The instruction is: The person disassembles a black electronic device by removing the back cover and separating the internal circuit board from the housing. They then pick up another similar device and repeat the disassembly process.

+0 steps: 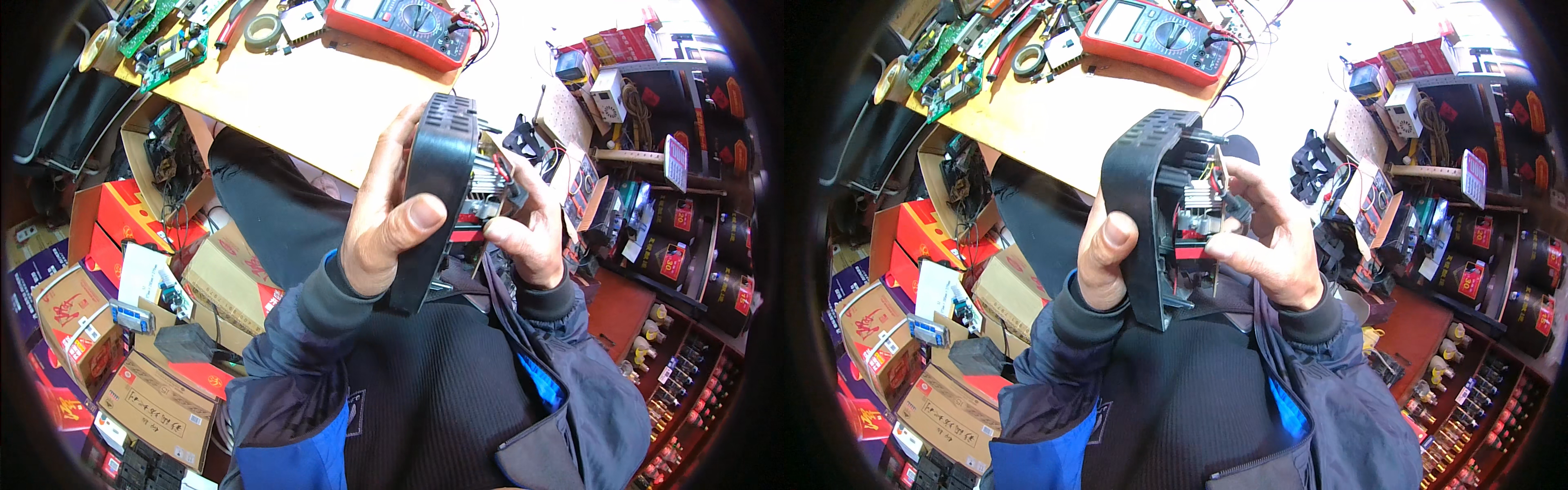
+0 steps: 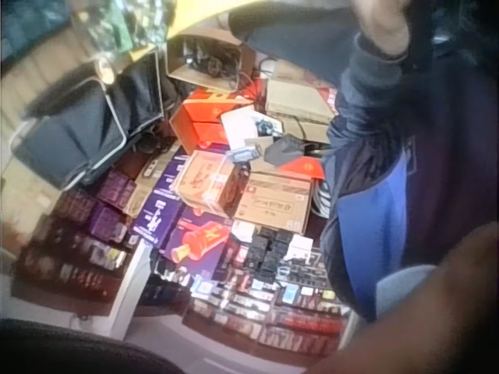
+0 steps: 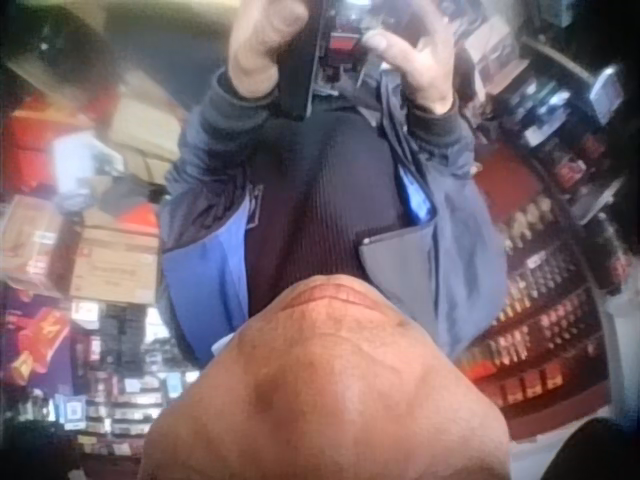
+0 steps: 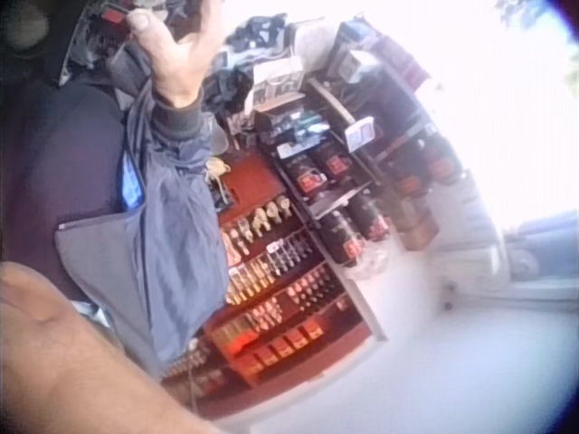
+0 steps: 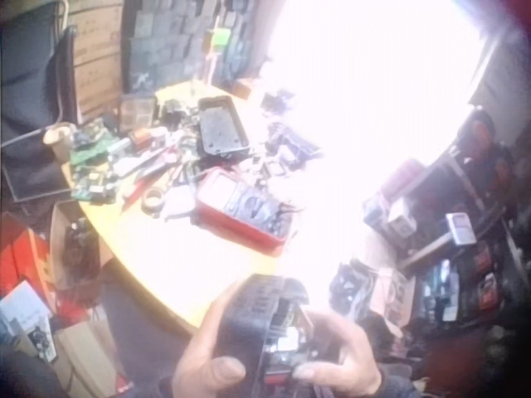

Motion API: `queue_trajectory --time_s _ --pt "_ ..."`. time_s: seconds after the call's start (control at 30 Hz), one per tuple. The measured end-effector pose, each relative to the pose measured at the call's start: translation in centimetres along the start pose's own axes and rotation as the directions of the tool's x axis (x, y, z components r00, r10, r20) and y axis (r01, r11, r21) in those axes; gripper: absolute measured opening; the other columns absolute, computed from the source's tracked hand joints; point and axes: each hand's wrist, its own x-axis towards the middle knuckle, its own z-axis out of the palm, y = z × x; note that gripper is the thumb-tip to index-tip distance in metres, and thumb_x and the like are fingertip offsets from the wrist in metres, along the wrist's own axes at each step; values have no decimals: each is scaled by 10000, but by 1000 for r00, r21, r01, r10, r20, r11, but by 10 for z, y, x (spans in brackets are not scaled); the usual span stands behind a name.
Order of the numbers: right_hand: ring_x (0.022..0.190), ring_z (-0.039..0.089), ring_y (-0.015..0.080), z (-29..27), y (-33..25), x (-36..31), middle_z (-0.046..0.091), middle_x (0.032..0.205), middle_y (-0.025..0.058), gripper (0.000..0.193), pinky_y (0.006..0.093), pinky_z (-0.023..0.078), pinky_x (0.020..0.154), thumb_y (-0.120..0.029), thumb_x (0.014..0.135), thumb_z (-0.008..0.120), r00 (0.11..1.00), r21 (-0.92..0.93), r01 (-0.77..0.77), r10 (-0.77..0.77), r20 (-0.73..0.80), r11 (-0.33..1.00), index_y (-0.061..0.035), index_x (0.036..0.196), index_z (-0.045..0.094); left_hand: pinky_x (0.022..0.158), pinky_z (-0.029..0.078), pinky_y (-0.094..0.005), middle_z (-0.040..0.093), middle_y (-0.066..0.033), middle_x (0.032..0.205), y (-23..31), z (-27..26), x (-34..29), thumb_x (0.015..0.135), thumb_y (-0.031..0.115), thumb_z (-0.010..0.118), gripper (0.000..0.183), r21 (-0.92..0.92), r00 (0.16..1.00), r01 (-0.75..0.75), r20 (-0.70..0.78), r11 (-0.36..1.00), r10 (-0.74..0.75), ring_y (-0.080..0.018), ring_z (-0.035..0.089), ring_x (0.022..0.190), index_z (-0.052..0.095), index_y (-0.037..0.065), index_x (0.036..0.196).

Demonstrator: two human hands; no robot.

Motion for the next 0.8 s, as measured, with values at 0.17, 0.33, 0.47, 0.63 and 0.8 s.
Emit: queue_trajectory --time_s 0.17,0.33,0.47,0.63,0.8 --pt "1101 656 175 0 -1 -3 672 1246 114 884 330 541 949 -276 801 918 1000 -84 -7 7 5 996 -9 1534 501 1166 420 -395 464 -198 1531 -7 -9 -6 833 616 835 1253 -33 994 67 84 997 -64 -259 527 1378 166 -41 1663" --pt "1063 657 159 -2 4 -5 662 1215 102 887 300 567 867 -264 789 923 1000 -99 4 -4 3 995 -2 1526 505 1141 463 -408 461 -213 1531 -11 -11 -11 796 674 847 1316 -2 990 114 83 993 -114 -279 550 1365 162 -41 1662" --pt "1074 656 167 -1 9 -6 650 1224 106 903 304 573 867 -247 775 932 999 -112 38 -40 -14 993 3 1530 504 1132 481 -415 461 -219 1531 -12 -11 -12 800 662 848 1308 7 992 104 66 995 -105 -294 559 1361 158 -41 1661" --pt "1095 650 172 -3 9 -8 644 1229 111 916 302 574 870 -234 761 939 999 -132 31 -33 -13 991 7 1532 507 1134 482 -416 462 -220 1529 -13 -12 -10 812 636 848 1287 -56 992 112 69 992 -109 -293 556 1367 156 -36 1663" --pt "1097 647 177 -2 9 -7 641 1232 114 916 311 570 890 -231 762 942 998 -162 54 -59 -25 985 2 1534 507 1152 457 -415 453 -216 1541 -11 -12 -8 821 623 847 1271 -44 991 119 69 992 -116 -283 537 1385 157 -29 1667"
